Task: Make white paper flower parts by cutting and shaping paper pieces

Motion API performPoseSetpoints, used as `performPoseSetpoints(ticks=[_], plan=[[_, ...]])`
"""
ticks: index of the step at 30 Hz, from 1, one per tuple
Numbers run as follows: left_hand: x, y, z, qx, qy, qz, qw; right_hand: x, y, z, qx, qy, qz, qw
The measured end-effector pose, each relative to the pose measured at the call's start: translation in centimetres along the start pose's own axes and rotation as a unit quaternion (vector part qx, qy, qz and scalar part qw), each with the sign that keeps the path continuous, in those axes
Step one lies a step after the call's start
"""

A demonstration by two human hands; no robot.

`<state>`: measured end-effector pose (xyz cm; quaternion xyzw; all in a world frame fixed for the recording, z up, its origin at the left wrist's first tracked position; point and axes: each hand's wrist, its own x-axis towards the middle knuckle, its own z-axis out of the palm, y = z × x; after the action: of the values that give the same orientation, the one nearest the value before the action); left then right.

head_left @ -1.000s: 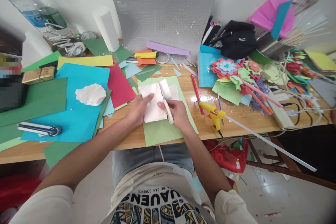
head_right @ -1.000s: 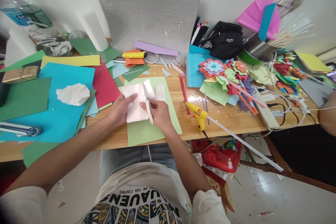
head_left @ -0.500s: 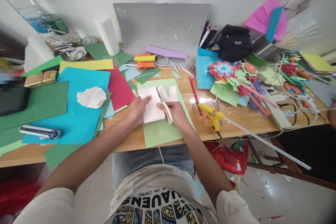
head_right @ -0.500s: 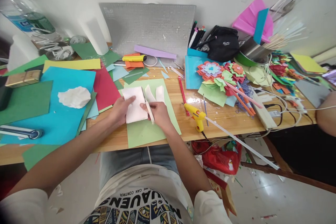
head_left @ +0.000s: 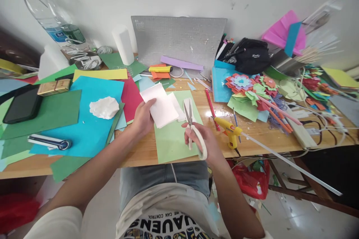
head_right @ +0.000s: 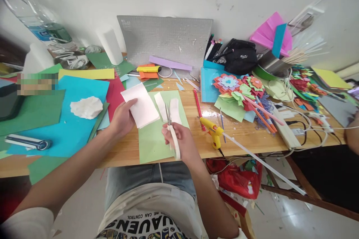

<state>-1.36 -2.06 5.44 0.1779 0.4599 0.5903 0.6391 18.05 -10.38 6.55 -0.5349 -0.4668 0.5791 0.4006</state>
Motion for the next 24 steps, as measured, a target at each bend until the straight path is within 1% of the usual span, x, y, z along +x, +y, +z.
performPoseSetpoints(ticks=[2, 5, 7, 9, 12, 16, 20, 24], plan=[[0.2, 0.3, 0.0, -0.017, 0.012, -0.002, 1.000, -0.9, 0.3, 0.4, -0.024, -0.011, 0.021, 0.999], [0.2, 0.9, -0.1, -0.047, -0.006, -0.004, 0.999, -2.1, 0.3, 0.7, -0.061, -0.055, 0.037, 0.996], [0.0, 1.1, -0.1, -0.064, -0.024, -0.006, 0.998, -2.4, 0.2, 0.9, -0.101, -0.069, 0.029, 0.992], [-0.3, 1.3, -0.1, -0.068, -0.042, -0.005, 0.997, -2.4, 0.0, 1.0, -0.145, -0.069, 0.016, 0.987], [-0.9, 1.3, -0.1, -0.050, -0.071, 0.016, 0.996, -2.0, -0.2, 1.4, -0.176, -0.076, 0.009, 0.981], [-1.4, 1.2, 0.0, -0.013, -0.091, 0.035, 0.995, -1.3, -0.3, 1.8, -0.174, -0.069, 0.004, 0.982], [-1.7, 1.1, 0.1, 0.014, -0.104, 0.040, 0.994, -0.7, 0.2, 2.1, -0.133, -0.065, 0.006, 0.989], [-1.6, 0.9, -0.1, 0.021, -0.113, 0.048, 0.992, -0.4, 0.9, 2.1, -0.095, -0.062, 0.016, 0.993]])
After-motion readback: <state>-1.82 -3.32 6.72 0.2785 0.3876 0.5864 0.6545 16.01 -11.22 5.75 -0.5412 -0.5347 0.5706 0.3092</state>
